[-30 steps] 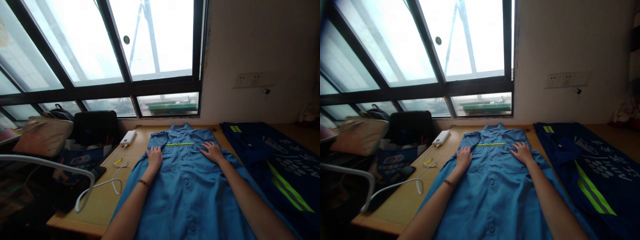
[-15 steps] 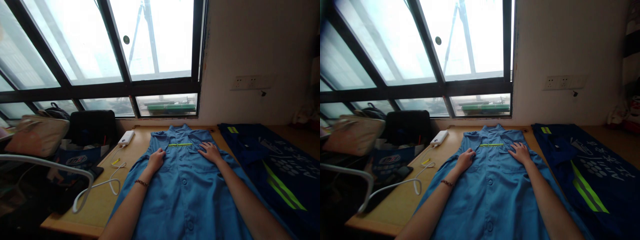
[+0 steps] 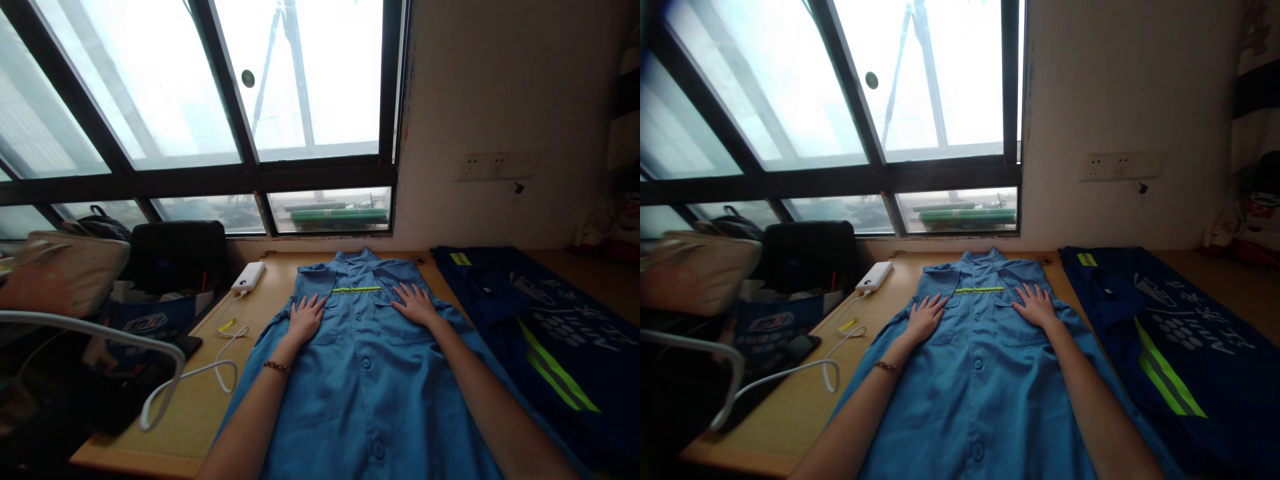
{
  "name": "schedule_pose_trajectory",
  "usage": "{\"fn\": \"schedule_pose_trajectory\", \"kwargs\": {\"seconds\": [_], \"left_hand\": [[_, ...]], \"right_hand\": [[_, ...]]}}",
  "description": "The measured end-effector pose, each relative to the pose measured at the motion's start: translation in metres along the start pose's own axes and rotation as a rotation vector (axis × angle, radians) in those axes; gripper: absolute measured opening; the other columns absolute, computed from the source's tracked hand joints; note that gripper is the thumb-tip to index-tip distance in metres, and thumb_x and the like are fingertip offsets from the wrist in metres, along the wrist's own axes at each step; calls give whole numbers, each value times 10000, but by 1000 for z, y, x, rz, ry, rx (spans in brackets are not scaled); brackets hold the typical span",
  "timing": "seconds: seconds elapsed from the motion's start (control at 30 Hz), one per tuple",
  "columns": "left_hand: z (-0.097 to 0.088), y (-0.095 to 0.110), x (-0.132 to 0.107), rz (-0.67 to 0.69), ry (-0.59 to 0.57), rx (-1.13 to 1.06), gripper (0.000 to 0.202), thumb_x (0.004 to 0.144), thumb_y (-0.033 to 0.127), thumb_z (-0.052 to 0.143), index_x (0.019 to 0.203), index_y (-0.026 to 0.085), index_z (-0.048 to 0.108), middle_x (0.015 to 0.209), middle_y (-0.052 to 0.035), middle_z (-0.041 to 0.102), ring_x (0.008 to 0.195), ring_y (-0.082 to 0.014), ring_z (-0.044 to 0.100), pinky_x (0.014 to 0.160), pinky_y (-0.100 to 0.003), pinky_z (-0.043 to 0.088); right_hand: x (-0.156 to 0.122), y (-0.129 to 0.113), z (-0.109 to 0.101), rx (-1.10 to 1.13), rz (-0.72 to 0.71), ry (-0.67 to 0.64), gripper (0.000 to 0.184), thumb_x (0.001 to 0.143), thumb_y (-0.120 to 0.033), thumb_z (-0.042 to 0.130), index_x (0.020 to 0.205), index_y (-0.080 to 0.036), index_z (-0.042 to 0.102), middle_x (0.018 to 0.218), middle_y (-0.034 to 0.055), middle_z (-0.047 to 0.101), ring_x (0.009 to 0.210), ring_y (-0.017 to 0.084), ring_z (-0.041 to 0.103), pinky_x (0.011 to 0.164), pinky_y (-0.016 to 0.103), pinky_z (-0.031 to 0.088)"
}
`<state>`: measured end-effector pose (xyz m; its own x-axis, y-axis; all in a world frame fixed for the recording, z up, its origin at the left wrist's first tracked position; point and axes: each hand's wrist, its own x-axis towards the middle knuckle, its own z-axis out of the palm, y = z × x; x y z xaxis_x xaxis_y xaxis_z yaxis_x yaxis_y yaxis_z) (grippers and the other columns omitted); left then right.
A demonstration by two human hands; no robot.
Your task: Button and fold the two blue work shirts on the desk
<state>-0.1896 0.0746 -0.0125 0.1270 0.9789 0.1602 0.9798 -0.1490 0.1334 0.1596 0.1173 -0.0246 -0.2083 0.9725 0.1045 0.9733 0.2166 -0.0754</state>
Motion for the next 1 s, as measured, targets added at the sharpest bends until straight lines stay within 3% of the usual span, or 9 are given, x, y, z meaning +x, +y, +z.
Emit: {"fn": "schedule_pose_trajectory", "kwargs": {"seconds": [0.4, 0.63, 0.73, 0.87, 1.0], "left_hand": [[-4, 3, -2, 22, 5, -13, 413, 856, 414, 277, 1264, 404, 336, 1372, 33, 306, 1259, -289, 208, 967, -580, 122], [-11, 11, -3, 0, 78, -106, 326, 838, 411, 349, 1093, 369, 547, 1244, 13, 482, 1199, -273, 316, 967, -599, 70], [-19, 12, 13, -31, 151, -145, 371, 841, 440, 323, 969, 277, 630, 1102, -29, 584, 1090, -255, 443, 988, -548, 127], [-31, 4, 57, -101, 242, -150, 429, 871, 365, 251, 1042, 154, 584, 1109, -101, 562, 1036, -202, 495, 941, -346, 319], [-22, 0, 92, -93, 176, -113, 413, 823, 355, 390, 1114, 93, 519, 1190, -164, 495, 1104, -232, 444, 933, -357, 323]], "right_hand": [[-2, 0, 3, -17, 0, 37, 660, 770, -663, 168, 1334, -327, 237, 1405, -2, 233, 1268, 282, 161, 990, 482, 132], [-10, -2, 3, -16, -5, 81, 662, 773, -661, 171, 1330, -313, 259, 1398, 15, 253, 1264, 290, 169, 989, 485, 128], [-11, -2, 2, -8, -8, 89, 655, 777, -654, 186, 1326, -308, 273, 1391, 22, 269, 1261, 292, 180, 987, 485, 131], [-12, -4, 1, -2, -5, 85, 641, 784, -639, 212, 1326, -303, 276, 1386, 30, 279, 1262, 295, 180, 984, 487, 135], [-14, -7, -2, -6, -1, 108, 618, 792, -612, 245, 1317, -292, 304, 1375, 51, 298, 1250, 315, 198, 969, 499, 161]]}}
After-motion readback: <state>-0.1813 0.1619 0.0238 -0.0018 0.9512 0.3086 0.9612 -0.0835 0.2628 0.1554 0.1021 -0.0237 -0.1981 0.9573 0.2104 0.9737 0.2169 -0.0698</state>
